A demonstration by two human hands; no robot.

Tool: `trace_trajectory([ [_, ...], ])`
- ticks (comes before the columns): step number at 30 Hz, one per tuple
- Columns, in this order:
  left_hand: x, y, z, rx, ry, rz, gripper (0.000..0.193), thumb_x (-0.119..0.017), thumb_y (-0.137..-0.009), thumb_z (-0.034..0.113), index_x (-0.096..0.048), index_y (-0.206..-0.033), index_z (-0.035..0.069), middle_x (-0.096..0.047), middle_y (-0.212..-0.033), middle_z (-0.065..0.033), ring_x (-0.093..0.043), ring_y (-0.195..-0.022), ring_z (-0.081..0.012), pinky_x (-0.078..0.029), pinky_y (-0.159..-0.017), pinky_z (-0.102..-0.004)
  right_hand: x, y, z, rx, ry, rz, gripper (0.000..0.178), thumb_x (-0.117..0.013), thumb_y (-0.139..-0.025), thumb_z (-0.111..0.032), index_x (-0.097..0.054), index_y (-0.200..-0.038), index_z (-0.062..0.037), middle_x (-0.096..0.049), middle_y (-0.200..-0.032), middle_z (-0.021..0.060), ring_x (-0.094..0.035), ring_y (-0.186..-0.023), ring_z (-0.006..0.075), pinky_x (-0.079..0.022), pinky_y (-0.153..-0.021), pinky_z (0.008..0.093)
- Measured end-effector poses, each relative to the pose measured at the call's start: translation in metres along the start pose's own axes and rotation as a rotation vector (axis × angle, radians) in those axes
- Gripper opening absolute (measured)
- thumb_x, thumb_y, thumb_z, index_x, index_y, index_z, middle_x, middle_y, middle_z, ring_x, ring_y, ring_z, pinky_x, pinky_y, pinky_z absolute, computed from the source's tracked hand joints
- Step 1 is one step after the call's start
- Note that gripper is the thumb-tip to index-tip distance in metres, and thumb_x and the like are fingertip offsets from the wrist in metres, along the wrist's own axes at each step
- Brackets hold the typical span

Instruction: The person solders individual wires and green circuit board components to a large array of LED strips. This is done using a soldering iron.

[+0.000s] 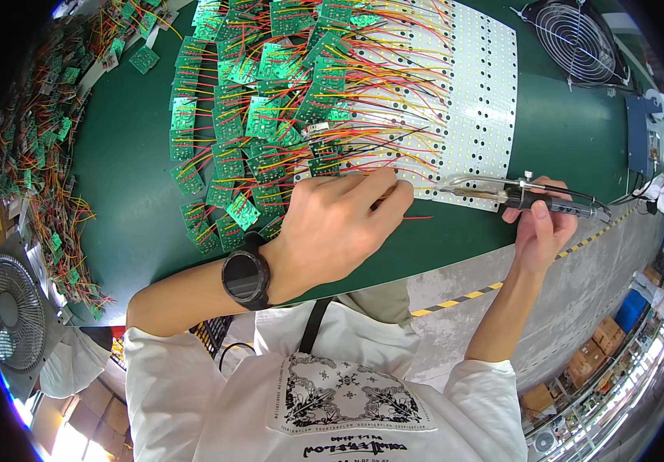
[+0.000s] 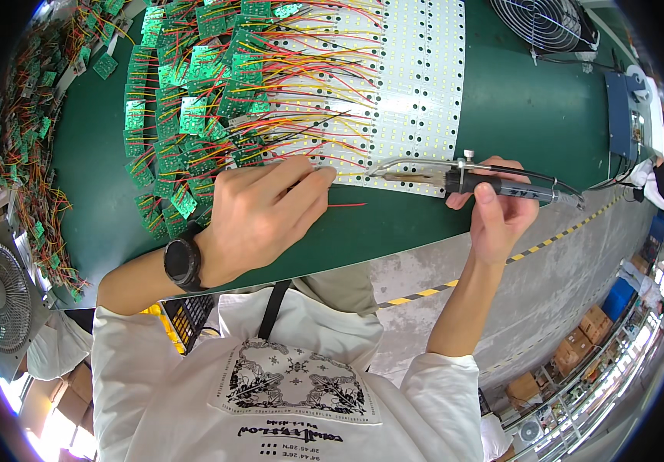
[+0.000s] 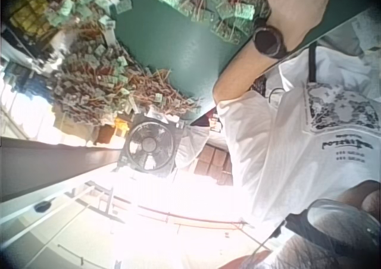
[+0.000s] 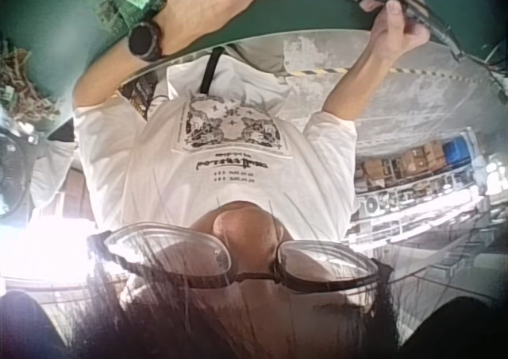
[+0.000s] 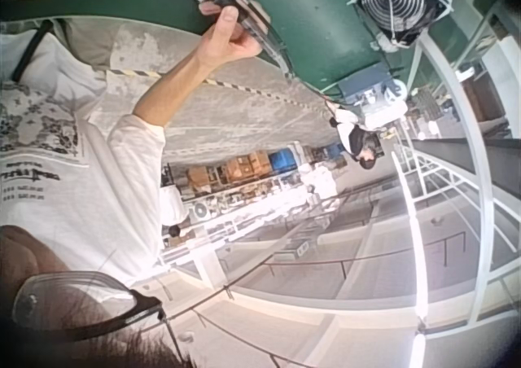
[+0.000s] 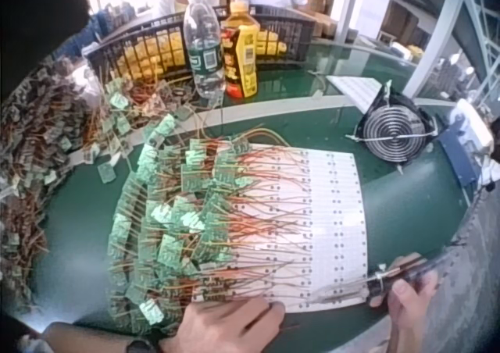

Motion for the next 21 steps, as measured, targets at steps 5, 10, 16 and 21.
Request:
trace_trajectory([
  [5,0.001,0.0,0.001,-0.012,0.011,0.023,0.019,-0.068,-0.069,0.004,-0.062,-0.087,0.006,-0.054,-0.073,-0.0033,-0.056,-0.052,-0.0159,-0.043,-0.042,-0.0295,0.003,-0.002,-0.003,0.018,-0.018,0.049,0.026,-0.062,-0.084,-0.007,-0.055,-0.102,0.0106,-0.06,-0.087,0.0181,-0.058,-0.052,0.0213,-0.049,-0.045,0.0312],
  [10,0.014,-0.013,0.01,0.069,0.047,-0.133,0.014,-0.07,-0.077,0.013,-0.063,-0.088,0.007,-0.055,-0.082,-0.0043,-0.058,-0.053,-0.0176,-0.044,-0.043,-0.0313,0.006,0.001,0.001,-0.02,-0.042,0.127,0.024,-0.058,-0.085,-0.004,-0.055,-0.104,0.0108,-0.061,-0.086,0.0181,-0.058,-0.052,0.0215,-0.048,-0.046,0.0316],
  [16,0.021,-0.016,0.003,-0.01,0.195,-0.238,0.012,-0.069,-0.08,0.017,-0.063,-0.084,0.007,-0.054,-0.091,-0.0044,-0.058,-0.055,-0.0192,-0.046,-0.045,-0.0333,0.003,0.0,-0.001,-0.027,-0.064,0.102,0.023,-0.058,-0.086,-0.003,-0.055,-0.105,0.01,-0.062,-0.082,0.0169,-0.058,-0.052,0.0209,-0.047,-0.048,0.0314],
  [21,0.019,-0.016,0.003,-0.121,0.239,-0.154,0.011,-0.068,-0.08,0.016,-0.063,-0.083,0.007,-0.054,-0.089,-0.0048,-0.058,-0.056,-0.0194,-0.046,-0.046,-0.033,0.005,0.0,-0.001,-0.028,-0.061,0.111,0.023,-0.059,-0.086,-0.004,-0.056,-0.104,0.0097,-0.063,-0.08,0.0169,-0.057,-0.051,0.0213,-0.046,-0.046,0.0311],
])
Point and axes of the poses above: each hand's wrist, its own y-axis away from the middle knuckle, its own x-axis out of the back of the hand, z = x × y, the point moved 3 cm from there along -y, towards the middle knuckle
